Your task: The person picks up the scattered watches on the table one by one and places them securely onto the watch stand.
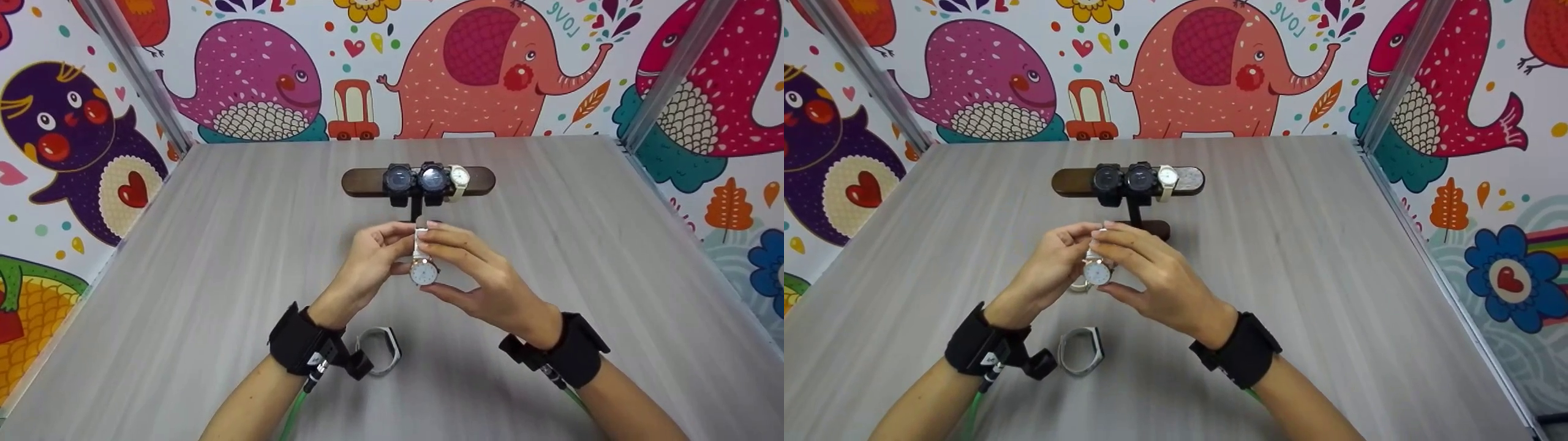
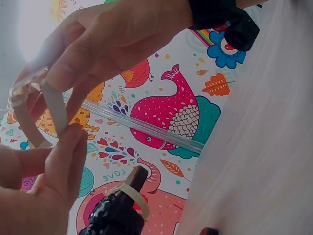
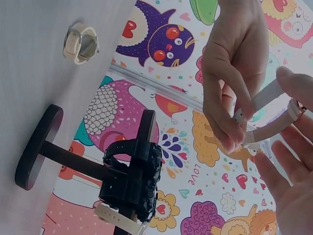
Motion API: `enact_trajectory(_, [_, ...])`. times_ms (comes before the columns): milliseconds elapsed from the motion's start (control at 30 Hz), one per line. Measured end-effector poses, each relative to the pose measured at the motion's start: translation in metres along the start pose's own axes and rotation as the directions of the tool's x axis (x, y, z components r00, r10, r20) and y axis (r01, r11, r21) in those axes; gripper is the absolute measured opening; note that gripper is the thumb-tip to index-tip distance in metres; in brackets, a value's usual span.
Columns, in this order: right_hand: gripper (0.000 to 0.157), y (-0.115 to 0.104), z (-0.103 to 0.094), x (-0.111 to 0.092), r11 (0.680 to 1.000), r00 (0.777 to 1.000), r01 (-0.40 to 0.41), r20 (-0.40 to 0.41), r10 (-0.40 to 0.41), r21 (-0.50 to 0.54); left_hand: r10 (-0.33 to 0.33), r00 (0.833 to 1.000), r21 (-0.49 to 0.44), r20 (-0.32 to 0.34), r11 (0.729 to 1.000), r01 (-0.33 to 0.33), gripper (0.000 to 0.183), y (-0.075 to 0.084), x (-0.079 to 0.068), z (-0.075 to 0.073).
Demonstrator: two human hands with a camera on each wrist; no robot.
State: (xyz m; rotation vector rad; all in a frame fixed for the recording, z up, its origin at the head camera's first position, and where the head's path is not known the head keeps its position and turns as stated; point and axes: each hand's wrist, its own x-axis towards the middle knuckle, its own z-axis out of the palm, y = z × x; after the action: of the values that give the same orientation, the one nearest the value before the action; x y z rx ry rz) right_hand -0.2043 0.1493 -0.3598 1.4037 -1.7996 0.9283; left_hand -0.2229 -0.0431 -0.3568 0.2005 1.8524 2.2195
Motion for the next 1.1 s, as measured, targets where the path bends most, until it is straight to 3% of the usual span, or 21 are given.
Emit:
enact_trajectory(367, [0.046,0.004,-0.002,0.000,1.000,0.999,-0.014,-0.029,0.014,0.008,-0.003,0.995,0.034,0.096,0.999,0.000,0.030,-0.007,-0.002,0.000])
enact_trajectory(867, [0.047,0.007,-0.004,-0.001,1.000,0.999,-0.024,-0.021,0.024,-0.009,0.026,0.992,0.076,0.120,0.996,-0.036,0.035,-0.011,-0.003,0.001])
enact_trajectory(1100, [0.046,0.009,-0.002,-0.003,1.000,1.000,-0.021,0.000,0.021,-0.023,0.068,0.990,0.137,0.127,0.987,-0.085,0.038,-0.013,-0.003,-0.002])
